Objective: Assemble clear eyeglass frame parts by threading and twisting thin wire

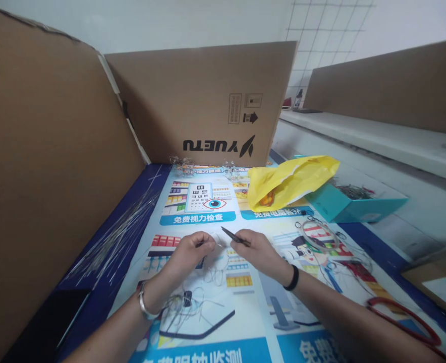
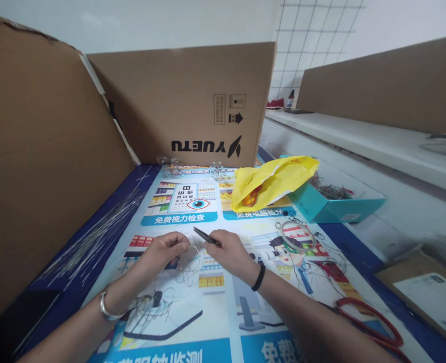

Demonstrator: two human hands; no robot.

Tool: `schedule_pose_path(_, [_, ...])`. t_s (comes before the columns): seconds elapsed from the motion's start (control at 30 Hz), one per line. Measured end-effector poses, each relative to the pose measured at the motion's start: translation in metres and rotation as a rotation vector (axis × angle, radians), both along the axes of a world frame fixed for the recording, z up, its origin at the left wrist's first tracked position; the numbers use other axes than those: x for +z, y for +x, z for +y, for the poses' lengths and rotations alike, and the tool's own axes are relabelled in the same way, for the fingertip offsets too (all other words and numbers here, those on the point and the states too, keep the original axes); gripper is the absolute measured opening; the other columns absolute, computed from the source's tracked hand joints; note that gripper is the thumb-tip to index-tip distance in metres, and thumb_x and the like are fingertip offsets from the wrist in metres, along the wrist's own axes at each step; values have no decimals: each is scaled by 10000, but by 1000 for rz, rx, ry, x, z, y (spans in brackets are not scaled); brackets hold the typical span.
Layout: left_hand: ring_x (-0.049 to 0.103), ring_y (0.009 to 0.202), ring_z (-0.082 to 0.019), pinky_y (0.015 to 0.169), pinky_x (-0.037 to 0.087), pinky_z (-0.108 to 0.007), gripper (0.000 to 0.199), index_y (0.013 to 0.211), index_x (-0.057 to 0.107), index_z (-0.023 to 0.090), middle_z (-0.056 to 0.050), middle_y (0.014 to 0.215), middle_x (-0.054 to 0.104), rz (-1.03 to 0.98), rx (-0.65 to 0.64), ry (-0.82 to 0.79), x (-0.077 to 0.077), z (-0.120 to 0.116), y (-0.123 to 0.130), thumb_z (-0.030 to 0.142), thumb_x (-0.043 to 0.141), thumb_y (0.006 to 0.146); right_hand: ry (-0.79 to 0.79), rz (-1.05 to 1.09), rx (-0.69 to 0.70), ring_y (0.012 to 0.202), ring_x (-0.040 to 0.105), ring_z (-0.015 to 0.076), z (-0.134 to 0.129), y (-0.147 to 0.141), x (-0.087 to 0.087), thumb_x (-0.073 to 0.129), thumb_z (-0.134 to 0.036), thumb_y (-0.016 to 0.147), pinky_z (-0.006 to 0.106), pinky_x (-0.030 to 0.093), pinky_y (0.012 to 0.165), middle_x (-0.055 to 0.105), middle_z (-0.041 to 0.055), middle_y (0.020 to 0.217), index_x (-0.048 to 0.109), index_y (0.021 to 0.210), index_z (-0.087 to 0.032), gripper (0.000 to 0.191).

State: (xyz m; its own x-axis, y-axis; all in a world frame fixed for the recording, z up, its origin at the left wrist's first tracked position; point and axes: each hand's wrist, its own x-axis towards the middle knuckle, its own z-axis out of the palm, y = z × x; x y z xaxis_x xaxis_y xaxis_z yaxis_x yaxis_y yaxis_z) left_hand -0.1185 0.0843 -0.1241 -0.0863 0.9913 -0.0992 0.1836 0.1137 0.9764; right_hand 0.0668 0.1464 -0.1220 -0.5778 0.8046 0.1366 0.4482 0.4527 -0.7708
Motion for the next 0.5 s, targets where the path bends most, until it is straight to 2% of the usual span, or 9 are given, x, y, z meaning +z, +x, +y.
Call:
schedule_pose_path(0.17, [335,438,-68,428,252,-187,156,652,583,166,57,499,443,45,-52,-5,0,2,-7,308,602,712,156,-126,60,588,452,107,14,8,3,506,-207,743,215,309,541,489,-22,615,505,605,-175,141])
schedule_pose_path(0.3, [340,461,-68,441,261,-185,121,666,591,170,55,529,446,67,-100,13,-1,2,-7,274,580,728,251,-222,104,620,477,116,14,9,1,504,-168,732,214,312,565,520,-3,635,517,605,-175,128])
schedule_pose_path(0.5, [370,506,-80,456,286,-184,100,662,585,170,38,571,473,77,-125,-10,4,0,-3,244,573,727,286,-346,106,623,507,125,7,5,0,501,-200,759,221,290,553,574,14,656,557,627,-177,145])
